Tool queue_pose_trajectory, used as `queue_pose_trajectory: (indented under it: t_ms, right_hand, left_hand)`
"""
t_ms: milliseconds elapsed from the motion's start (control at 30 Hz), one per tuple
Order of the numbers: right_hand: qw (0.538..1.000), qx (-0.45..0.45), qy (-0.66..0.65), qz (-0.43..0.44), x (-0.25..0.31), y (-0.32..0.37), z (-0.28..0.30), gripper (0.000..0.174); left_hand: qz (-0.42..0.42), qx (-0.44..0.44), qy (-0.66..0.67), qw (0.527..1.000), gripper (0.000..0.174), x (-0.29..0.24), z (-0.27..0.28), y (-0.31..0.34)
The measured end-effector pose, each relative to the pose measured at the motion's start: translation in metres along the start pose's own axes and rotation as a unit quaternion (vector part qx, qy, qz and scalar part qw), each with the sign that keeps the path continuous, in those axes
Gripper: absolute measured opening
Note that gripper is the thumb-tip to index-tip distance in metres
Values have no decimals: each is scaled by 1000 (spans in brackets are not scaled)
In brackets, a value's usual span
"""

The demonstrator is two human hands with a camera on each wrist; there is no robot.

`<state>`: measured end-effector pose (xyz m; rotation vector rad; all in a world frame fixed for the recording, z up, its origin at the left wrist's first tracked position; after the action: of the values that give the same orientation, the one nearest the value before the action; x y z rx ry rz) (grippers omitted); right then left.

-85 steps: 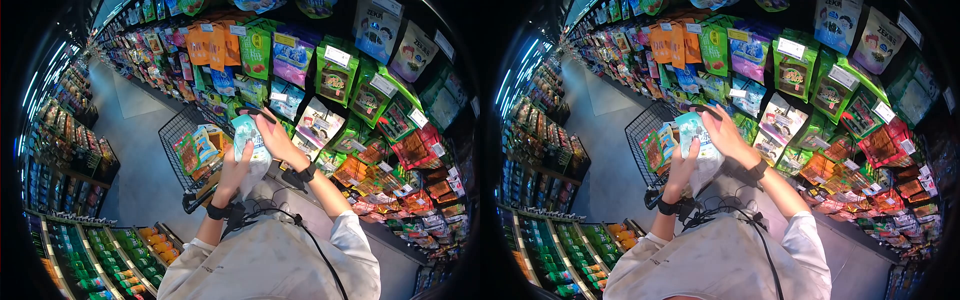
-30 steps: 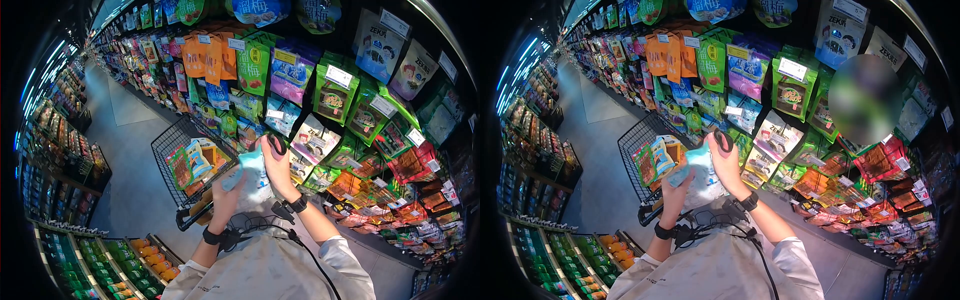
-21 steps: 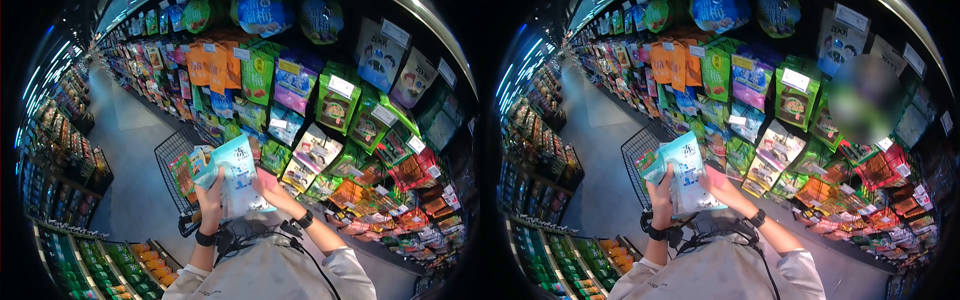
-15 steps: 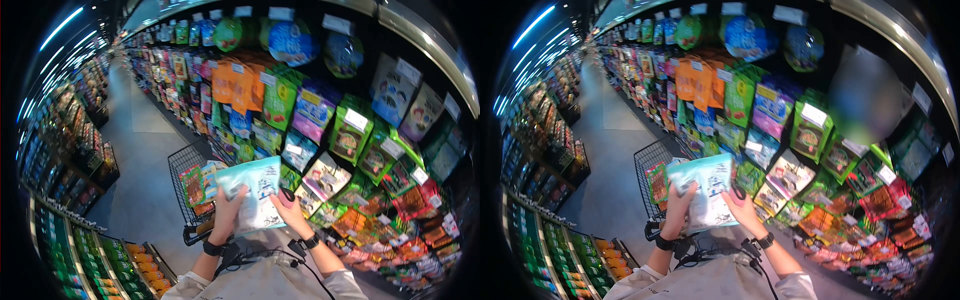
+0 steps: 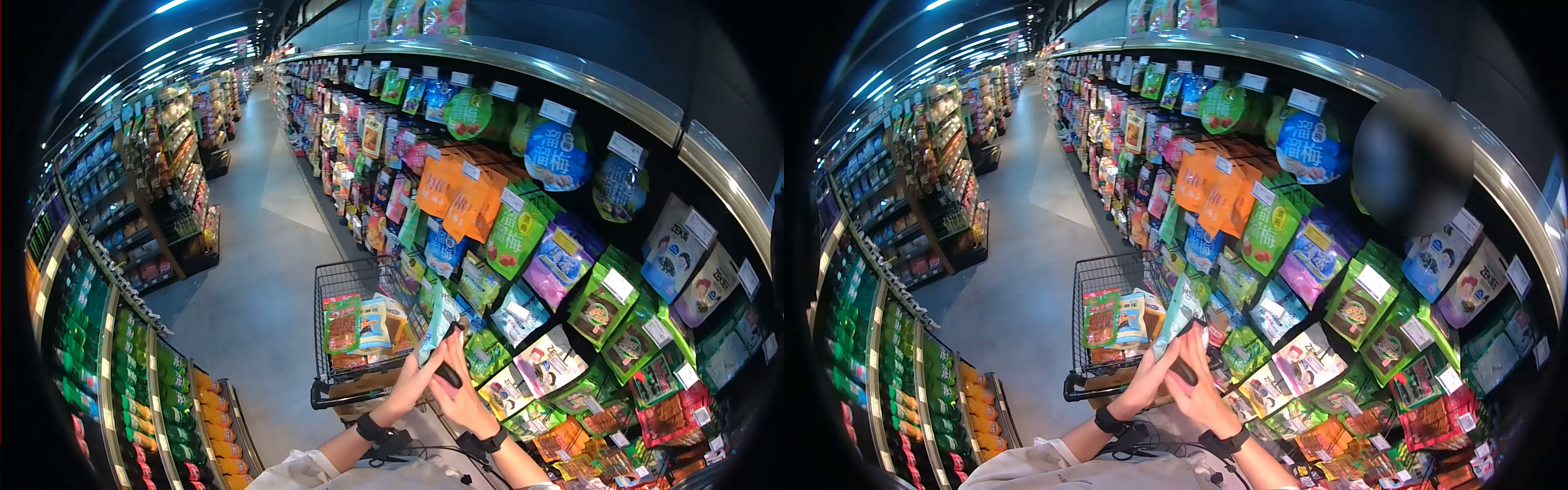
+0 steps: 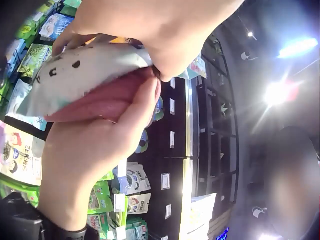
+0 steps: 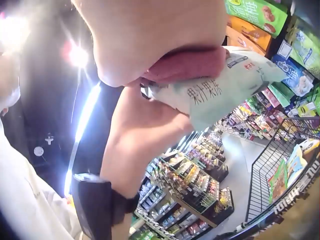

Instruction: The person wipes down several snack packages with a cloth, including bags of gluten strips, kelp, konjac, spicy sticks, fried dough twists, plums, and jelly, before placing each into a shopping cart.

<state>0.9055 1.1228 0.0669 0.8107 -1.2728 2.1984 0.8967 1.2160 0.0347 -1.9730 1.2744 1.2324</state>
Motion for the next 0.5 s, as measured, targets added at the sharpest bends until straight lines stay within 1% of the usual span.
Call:
queue_pose_trajectory:
  t_ms: [33, 67, 100, 133, 167, 200, 267, 300, 333, 400, 433, 467, 500]
  right_hand:
    - [1000, 6, -21, -10, -10, -4, -2, 71]
    - [998, -26, -34, -45, -27, -1, -1, 68]
    - [997, -37, -28, -56, -27, -8, -2, 67]
    - [998, -47, -22, -42, -21, -14, -3, 67]
    - [998, -58, -16, -29, -11, -22, -4, 66]
    - [999, -30, 28, 13, -1, -19, -13, 66]
    - [998, 41, 24, 35, 31, -14, -30, 65]
    - [994, 73, 42, 66, 36, -9, -41, 58]
    - [993, 72, 57, 71, 34, -12, -42, 57]
    - [991, 69, 86, 77, 30, -21, -45, 55]
    - [997, 1, 59, 56, 25, -29, -40, 52]
    - [990, -20, 113, 76, 24, -40, -38, 56]
    - [998, -59, 36, 8, 7, -47, -36, 55]
  left_hand:
    - [-28, -11, -24, 999, 52, 1, 6, -1]
    - [-3, -13, -40, 999, 54, 9, 12, 0]
    - [23, -12, -56, 998, 56, 16, 16, 1]
    - [48, -12, -71, 996, 58, 25, 22, 3]
    - [37, -28, -77, 996, 67, 37, 31, -3]
    - [56, -44, -8, 997, 71, 36, 36, -7]
    - [94, -75, 131, 984, 79, 32, 46, -12]
    - [98, -38, 150, 983, 85, 23, 50, -15]
    - [92, -13, 114, 989, 85, 20, 56, -16]
    - [34, -43, 37, 998, 84, 21, 72, -21]
    - [12, -51, -5, 999, 82, 19, 79, -23]
    - [43, -26, -13, 999, 78, 25, 82, -17]
    - [38, -23, 2, 999, 76, 31, 86, -18]
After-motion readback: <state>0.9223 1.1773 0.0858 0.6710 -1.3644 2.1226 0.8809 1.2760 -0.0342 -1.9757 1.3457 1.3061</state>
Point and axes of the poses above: each hand's wrist, its own y-axis away from the middle knuckle, its own z-axis out of the back of the hand, x = y × z, the point moved 9 cm from there along -y, towards the middle knuckle, and after that the axes turned 15 degrees about -x, right-handed, at the moved point
